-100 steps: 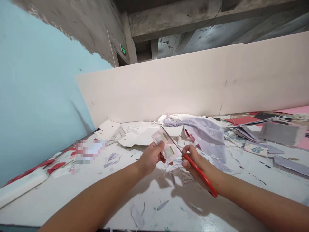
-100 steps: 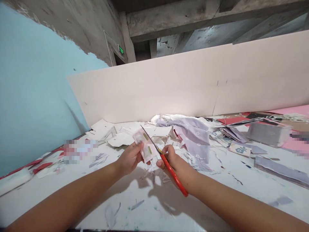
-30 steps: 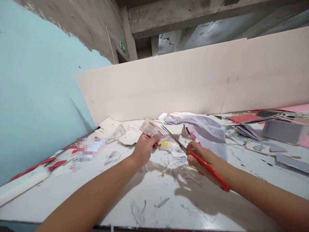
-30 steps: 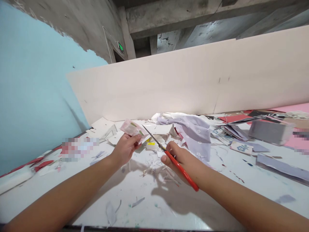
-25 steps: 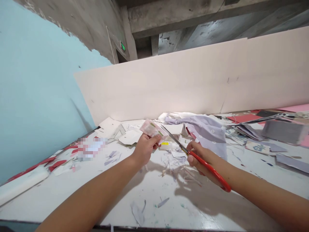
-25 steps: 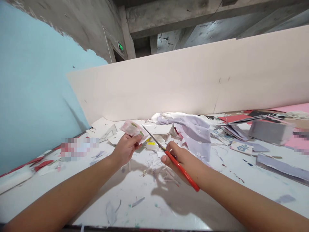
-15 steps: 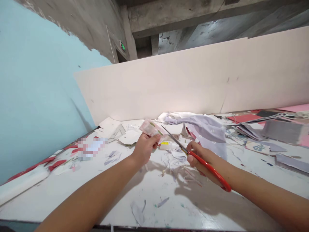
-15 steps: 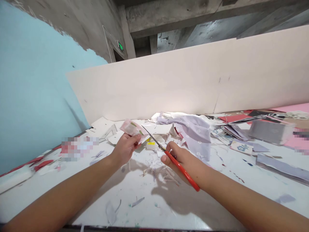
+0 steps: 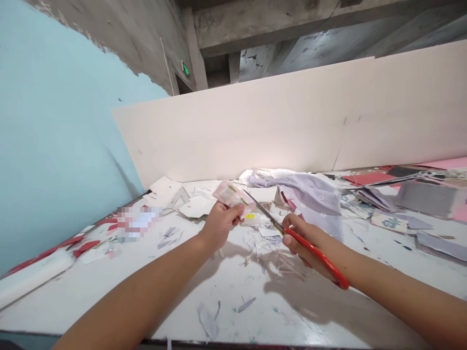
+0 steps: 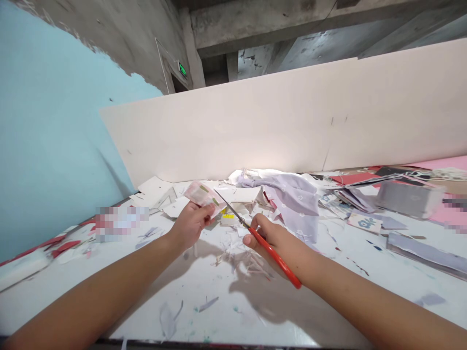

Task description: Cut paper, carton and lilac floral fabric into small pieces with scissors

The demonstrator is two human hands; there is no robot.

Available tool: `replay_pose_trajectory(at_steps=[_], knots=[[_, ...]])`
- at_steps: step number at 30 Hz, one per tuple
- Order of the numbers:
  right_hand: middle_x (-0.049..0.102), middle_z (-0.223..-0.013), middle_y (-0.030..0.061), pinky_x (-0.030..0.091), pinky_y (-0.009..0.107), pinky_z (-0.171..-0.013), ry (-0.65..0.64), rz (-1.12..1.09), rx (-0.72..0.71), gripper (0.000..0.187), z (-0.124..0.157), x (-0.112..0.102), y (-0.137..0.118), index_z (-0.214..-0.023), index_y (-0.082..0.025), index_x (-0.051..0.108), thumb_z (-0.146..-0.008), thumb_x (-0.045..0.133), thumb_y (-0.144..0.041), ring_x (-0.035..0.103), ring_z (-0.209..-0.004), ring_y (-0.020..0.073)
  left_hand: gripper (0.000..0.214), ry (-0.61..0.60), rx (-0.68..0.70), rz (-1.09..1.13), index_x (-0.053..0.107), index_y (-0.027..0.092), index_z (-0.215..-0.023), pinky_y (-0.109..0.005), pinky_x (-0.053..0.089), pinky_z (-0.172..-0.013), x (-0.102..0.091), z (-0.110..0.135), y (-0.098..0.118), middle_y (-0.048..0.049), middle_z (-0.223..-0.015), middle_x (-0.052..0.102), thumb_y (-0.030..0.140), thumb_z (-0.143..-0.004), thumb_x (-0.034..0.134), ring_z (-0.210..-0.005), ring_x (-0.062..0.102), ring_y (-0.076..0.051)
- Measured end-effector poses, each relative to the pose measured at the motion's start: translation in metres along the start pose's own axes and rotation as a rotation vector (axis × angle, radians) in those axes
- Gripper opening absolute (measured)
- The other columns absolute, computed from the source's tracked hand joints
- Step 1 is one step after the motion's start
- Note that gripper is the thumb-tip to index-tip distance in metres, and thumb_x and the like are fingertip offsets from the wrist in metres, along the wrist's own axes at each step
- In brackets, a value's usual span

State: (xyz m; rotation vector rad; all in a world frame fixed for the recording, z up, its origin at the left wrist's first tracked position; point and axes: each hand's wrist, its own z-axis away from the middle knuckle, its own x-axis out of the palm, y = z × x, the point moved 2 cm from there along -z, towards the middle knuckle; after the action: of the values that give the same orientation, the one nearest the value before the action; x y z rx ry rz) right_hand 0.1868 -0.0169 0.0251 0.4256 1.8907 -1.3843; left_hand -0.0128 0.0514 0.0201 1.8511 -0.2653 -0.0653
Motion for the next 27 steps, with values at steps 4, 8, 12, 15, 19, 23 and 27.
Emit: replay_pose_trajectory(at_steps=[4, 8, 12, 15, 19, 23, 27], knots=[[0.050, -0.062, -0.0016, 0.034, 0.023, -0.045, 0.005, -0.005, 0.023, 0.039, 0.0013, 0.0007, -0.0011, -0.078, -0.023, 0.034, -0.083, 0.031, -0.061, 0.043, -0.048, 0.0106, 0.017, -0.025, -0.001, 0.026, 0.052, 0.015, -0.063, -0.021, 0.031, -0.050, 0.0001, 0.0004, 0.0003, 0.0032, -0.057, 0.046, 0.028, -0.072, 0.060, -0.052, 0.041, -0.006], [0.050, -0.062, -0.0021, 0.035, 0.023, -0.045, 0.021, -0.026, 0.021, 0.039, 0.0025, 0.0016, -0.0019, -0.079, -0.022, 0.034, -0.083, 0.031, -0.061, 0.043, -0.046, 0.0097, 0.016, -0.011, -0.017, 0.039, 0.053, 0.015, -0.063, -0.021, 0.034, -0.052, -0.0002, 0.0002, 0.0001, 0.0037, -0.056, 0.045, 0.027, -0.072, 0.061, -0.051, 0.041, -0.006], [0.050, -0.064, -0.0024, 0.036, 0.023, -0.045, -0.040, -0.035, 0.025, 0.039, 0.0021, 0.0026, -0.0008, -0.081, -0.022, 0.033, -0.083, 0.030, -0.061, 0.044, -0.045, 0.0093, 0.016, 0.006, -0.029, 0.064, 0.054, 0.015, -0.064, -0.021, 0.036, -0.054, 0.0000, -0.0006, 0.0000, 0.0035, -0.057, 0.047, 0.027, -0.070, 0.063, -0.050, 0.042, -0.006], [0.048, -0.062, -0.0045, 0.037, 0.022, -0.044, -0.079, -0.063, 0.052, 0.036, 0.0018, 0.0033, -0.0005, -0.083, -0.023, 0.032, -0.083, 0.034, -0.058, 0.045, -0.042, 0.0088, 0.015, 0.018, -0.044, 0.093, 0.055, 0.015, -0.065, -0.022, 0.039, -0.057, 0.0005, -0.0010, 0.0003, 0.0034, -0.058, 0.048, 0.026, -0.068, 0.064, -0.050, 0.042, -0.005], [0.045, -0.058, -0.0070, 0.036, 0.022, -0.043, -0.096, -0.071, 0.072, 0.032, 0.0025, 0.0042, -0.0022, -0.083, -0.023, 0.030, -0.084, 0.037, -0.054, 0.046, -0.040, 0.0089, 0.014, 0.027, -0.059, 0.122, 0.056, 0.014, -0.067, -0.021, 0.040, -0.056, 0.0011, -0.0010, 0.0006, 0.0030, -0.060, 0.049, 0.025, -0.067, 0.065, -0.051, 0.043, -0.005], [0.045, -0.058, -0.0067, 0.035, 0.021, -0.043, -0.103, -0.040, 0.098, 0.031, 0.0043, 0.0058, -0.0033, -0.081, -0.023, 0.029, -0.084, 0.037, -0.052, 0.045, -0.039, 0.0091, 0.013, 0.026, -0.077, 0.152, 0.056, 0.014, -0.067, -0.020, 0.040, -0.055, 0.0018, -0.0006, 0.0013, 0.0023, -0.062, 0.051, 0.024, -0.065, 0.065, -0.053, 0.045, -0.005], [0.045, -0.055, -0.0062, 0.034, 0.022, -0.041, -0.083, -0.020, 0.128, 0.033, 0.0046, 0.0080, -0.0037, -0.079, -0.023, 0.029, -0.083, 0.037, -0.055, 0.044, -0.039, 0.0100, 0.012, 0.052, -0.087, 0.205, 0.056, 0.015, -0.068, -0.018, 0.038, -0.051, 0.0024, 0.0002, 0.0038, 0.0021, -0.063, 0.054, 0.022, -0.064, 0.064, -0.055, 0.048, -0.006]])
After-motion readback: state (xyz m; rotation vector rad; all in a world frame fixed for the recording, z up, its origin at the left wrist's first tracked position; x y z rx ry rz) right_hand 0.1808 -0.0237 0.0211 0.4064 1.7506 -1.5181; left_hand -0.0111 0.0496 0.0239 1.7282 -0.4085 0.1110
